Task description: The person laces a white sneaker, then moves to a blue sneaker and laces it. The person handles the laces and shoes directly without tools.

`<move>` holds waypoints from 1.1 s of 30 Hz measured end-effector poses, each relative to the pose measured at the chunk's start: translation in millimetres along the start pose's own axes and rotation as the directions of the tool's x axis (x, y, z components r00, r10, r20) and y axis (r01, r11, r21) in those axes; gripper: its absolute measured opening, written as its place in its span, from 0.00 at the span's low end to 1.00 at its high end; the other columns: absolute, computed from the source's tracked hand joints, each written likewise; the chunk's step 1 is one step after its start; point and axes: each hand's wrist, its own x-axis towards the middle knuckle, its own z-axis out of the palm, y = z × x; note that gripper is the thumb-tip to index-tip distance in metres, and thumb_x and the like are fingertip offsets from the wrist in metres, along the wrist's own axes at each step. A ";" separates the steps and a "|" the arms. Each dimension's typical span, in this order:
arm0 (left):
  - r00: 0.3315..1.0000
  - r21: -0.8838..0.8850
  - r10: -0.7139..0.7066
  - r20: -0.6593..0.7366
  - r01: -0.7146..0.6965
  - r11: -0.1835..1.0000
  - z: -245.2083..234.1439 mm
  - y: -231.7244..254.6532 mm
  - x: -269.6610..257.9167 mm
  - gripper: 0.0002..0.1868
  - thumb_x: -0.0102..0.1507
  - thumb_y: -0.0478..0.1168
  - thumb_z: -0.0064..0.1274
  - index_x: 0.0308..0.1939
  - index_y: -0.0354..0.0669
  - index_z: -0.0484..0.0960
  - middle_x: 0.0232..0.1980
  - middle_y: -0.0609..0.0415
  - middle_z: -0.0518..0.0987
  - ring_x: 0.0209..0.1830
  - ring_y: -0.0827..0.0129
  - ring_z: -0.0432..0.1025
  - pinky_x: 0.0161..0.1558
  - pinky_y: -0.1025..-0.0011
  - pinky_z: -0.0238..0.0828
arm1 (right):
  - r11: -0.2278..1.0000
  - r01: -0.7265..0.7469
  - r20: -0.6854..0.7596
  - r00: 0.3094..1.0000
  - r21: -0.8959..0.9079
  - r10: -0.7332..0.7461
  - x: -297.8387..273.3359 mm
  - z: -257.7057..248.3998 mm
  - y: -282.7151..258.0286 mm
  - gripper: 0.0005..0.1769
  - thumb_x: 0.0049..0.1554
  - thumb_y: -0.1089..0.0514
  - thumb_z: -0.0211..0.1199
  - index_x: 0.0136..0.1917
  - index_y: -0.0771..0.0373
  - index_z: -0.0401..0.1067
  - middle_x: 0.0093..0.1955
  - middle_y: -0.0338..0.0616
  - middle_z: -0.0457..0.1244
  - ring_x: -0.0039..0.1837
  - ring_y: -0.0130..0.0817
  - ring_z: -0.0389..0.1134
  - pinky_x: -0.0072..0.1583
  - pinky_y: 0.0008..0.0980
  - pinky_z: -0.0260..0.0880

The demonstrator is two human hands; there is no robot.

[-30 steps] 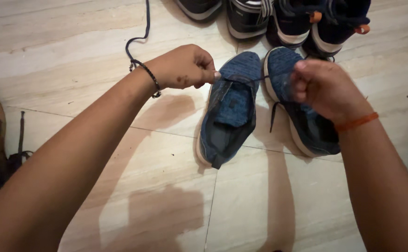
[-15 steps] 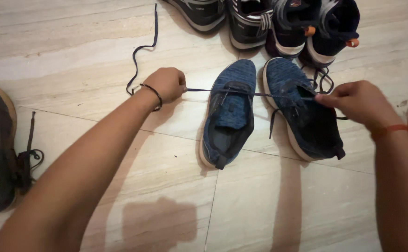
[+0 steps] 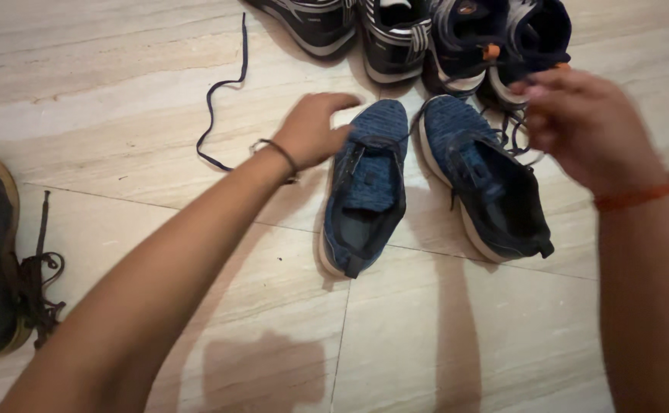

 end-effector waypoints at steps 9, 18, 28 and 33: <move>0.960 -0.560 -0.006 0.282 0.169 0.811 30.1 97.8 64.0 0.31 0.62 0.41 0.59 0.69 0.46 0.71 0.42 0.49 0.84 0.37 0.70 0.79 0.39 0.71 0.79 | 0.964 0.081 0.163 0.986 -0.255 -0.040 6.8 50.3 0.8 0.12 0.68 0.54 0.61 0.47 0.65 0.75 0.35 0.30 0.61 0.37 0.18 0.56 0.39 0.20 0.55; 0.967 -0.036 -0.232 -0.110 0.229 0.973 13.2 32.3 54.2 0.19 0.65 0.55 0.58 0.50 0.45 0.86 0.46 0.52 0.87 0.44 0.68 0.82 0.48 0.65 0.80 | 0.902 0.005 0.302 0.943 -0.432 0.140 -11.8 62.0 -3.2 0.11 0.60 0.56 0.60 0.50 0.62 0.80 0.33 0.31 0.66 0.34 0.17 0.59 0.37 0.21 0.59; 0.885 0.277 -0.423 0.195 0.364 0.889 14.0 -5.0 18.1 0.23 0.69 0.55 0.55 0.46 0.36 0.87 0.41 0.41 0.80 0.42 0.50 0.78 0.53 0.53 0.76 | 0.758 0.110 0.563 0.739 -0.643 0.370 -47.2 110.1 -16.6 0.15 0.55 0.55 0.63 0.51 0.60 0.84 0.36 0.39 0.73 0.39 0.24 0.69 0.43 0.27 0.72; 0.687 -0.228 -0.359 0.631 0.607 0.761 -18.2 53.8 28.8 0.14 0.68 0.43 0.45 0.46 0.38 0.82 0.28 0.56 0.81 0.22 0.72 0.74 0.27 0.69 0.78 | 0.561 0.368 0.527 0.837 -0.741 0.147 -58.7 169.9 58.9 0.15 0.56 0.49 0.60 0.46 0.59 0.80 0.45 0.49 0.71 0.49 0.42 0.70 0.54 0.40 0.69</move>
